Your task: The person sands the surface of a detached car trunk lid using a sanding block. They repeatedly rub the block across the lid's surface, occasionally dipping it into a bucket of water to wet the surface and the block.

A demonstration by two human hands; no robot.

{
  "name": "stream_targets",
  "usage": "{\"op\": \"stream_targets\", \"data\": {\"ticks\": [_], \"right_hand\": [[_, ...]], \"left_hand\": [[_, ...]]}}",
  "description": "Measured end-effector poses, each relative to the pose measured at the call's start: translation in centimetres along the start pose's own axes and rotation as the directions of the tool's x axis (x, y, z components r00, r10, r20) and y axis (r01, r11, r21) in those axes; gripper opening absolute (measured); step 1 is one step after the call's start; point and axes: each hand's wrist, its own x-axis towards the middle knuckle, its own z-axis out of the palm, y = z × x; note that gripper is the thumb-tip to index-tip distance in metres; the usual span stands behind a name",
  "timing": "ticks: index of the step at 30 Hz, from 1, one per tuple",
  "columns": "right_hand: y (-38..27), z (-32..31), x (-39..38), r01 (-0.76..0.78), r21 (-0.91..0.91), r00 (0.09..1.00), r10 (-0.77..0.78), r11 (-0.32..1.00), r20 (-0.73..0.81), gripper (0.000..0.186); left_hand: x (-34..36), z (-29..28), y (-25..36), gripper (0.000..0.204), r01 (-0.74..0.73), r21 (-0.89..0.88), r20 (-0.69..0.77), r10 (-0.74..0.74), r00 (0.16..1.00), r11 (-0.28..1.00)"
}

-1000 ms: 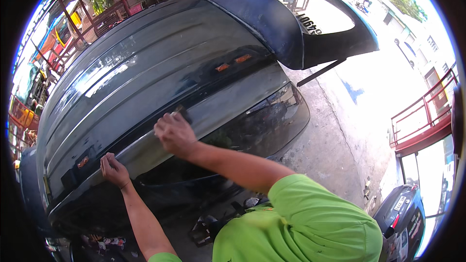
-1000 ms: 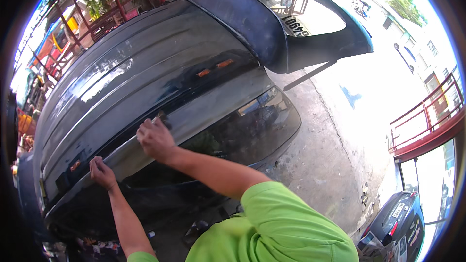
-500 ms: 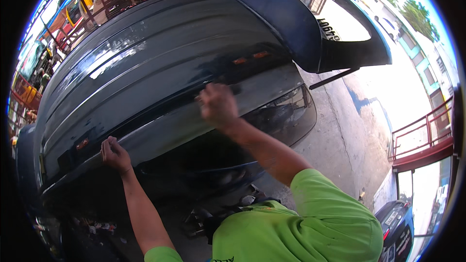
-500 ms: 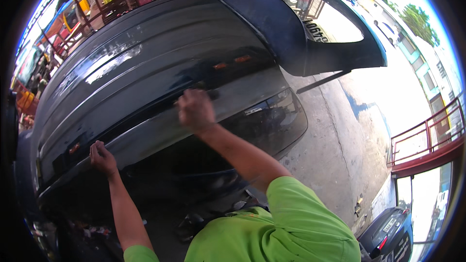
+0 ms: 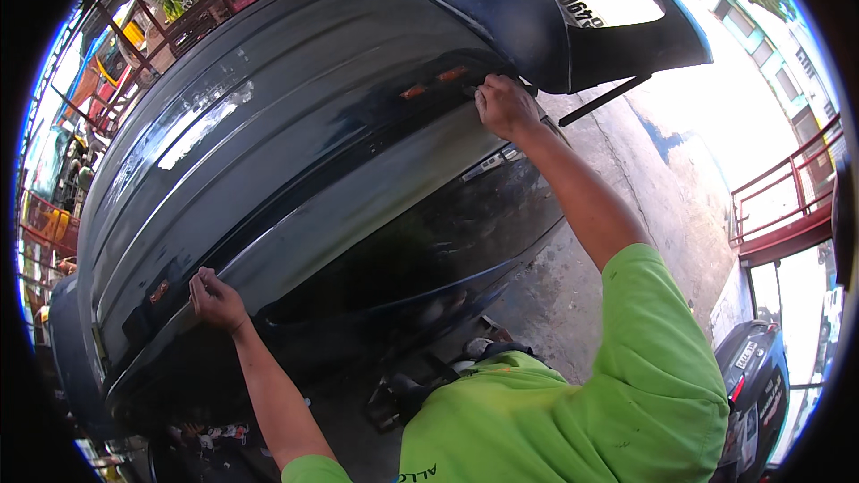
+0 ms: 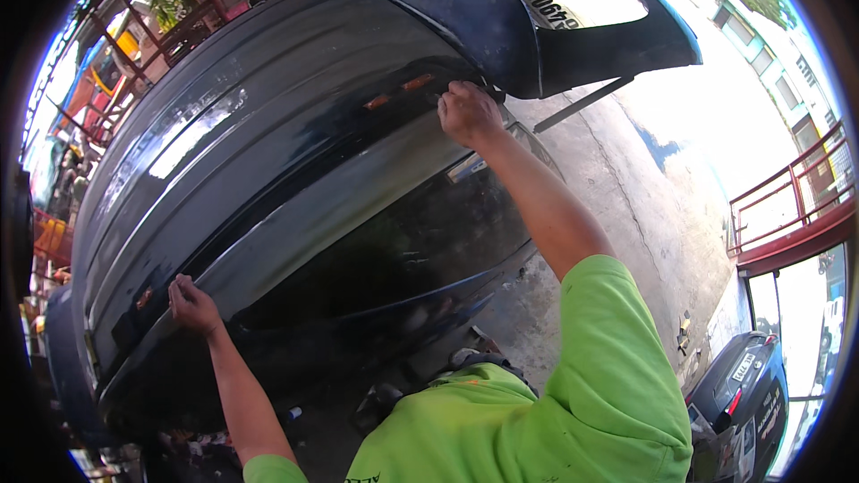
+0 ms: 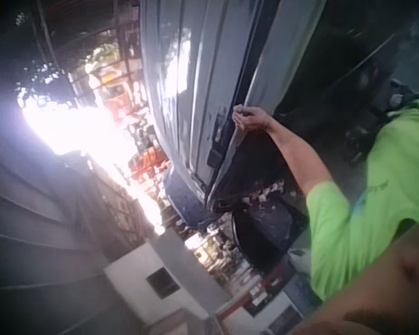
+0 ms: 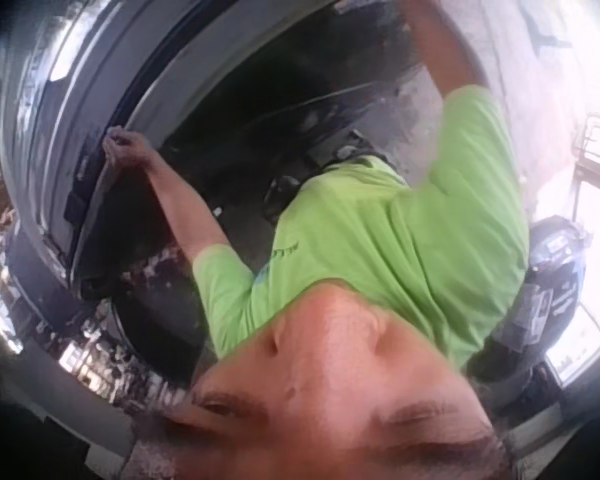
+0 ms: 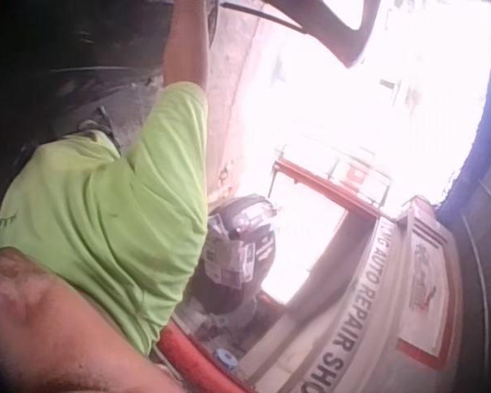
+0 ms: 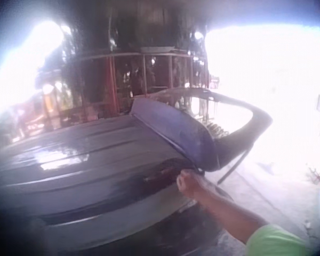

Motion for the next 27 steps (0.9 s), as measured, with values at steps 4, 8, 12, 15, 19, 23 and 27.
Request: {"op": "stream_targets", "data": {"ticks": [4,8,12,15,19,23,27], "right_hand": [[-15.3,3.1,-2.5,0.093,0.183,0.986,-0.065,0.979,-0.155,0.024],[-33.9,4.9,-4.6,0.233,0.387,0.97,-0.187,0.892,-0.155,0.019],[-30.0,2.8,-3.8,0.413,0.524,0.909,-0.37,0.745,-0.191,0.014],[-15.3,1.2,-1.9,0.269,0.256,0.96,-0.239,0.928,-0.144,0.012],[-3.1,2.0,-0.3,-0.075,0.045,0.99,0.079,0.996,-0.114,0.022],[-15.4,2.9,-1.9,0.069,0.063,0.989,-0.06,0.996,-0.135,0.02],[-39.8,2.8,-4.4,0.31,0.274,0.95,-0.308,0.91,-0.053,0.018]], "left_hand": [[0.1,0.1,0.8,0.027,0.053,0.046,-0.015,-0.052,0.999,0.998],[1.0,-0.6,0.8,0.029,0.049,0.012,0.076,-0.05,0.996,0.999],[2.5,-3.6,-2.0,0.025,0.259,-0.266,0.323,-0.167,0.931,0.929],[3.4,-5.8,-5.4,0.023,0.032,-0.14,0.287,0.009,0.958,0.99],[2.9,-5.8,-8.6,0.022,-0.054,-0.088,0.092,0.062,0.994,0.995],[1.4,-4.9,-9.6,0.024,-0.015,-0.159,0.062,0.026,0.998,0.987],[1.2,-5.2,-9.5,0.026,0.014,-0.214,0.067,0.001,0.998,0.977]]}}
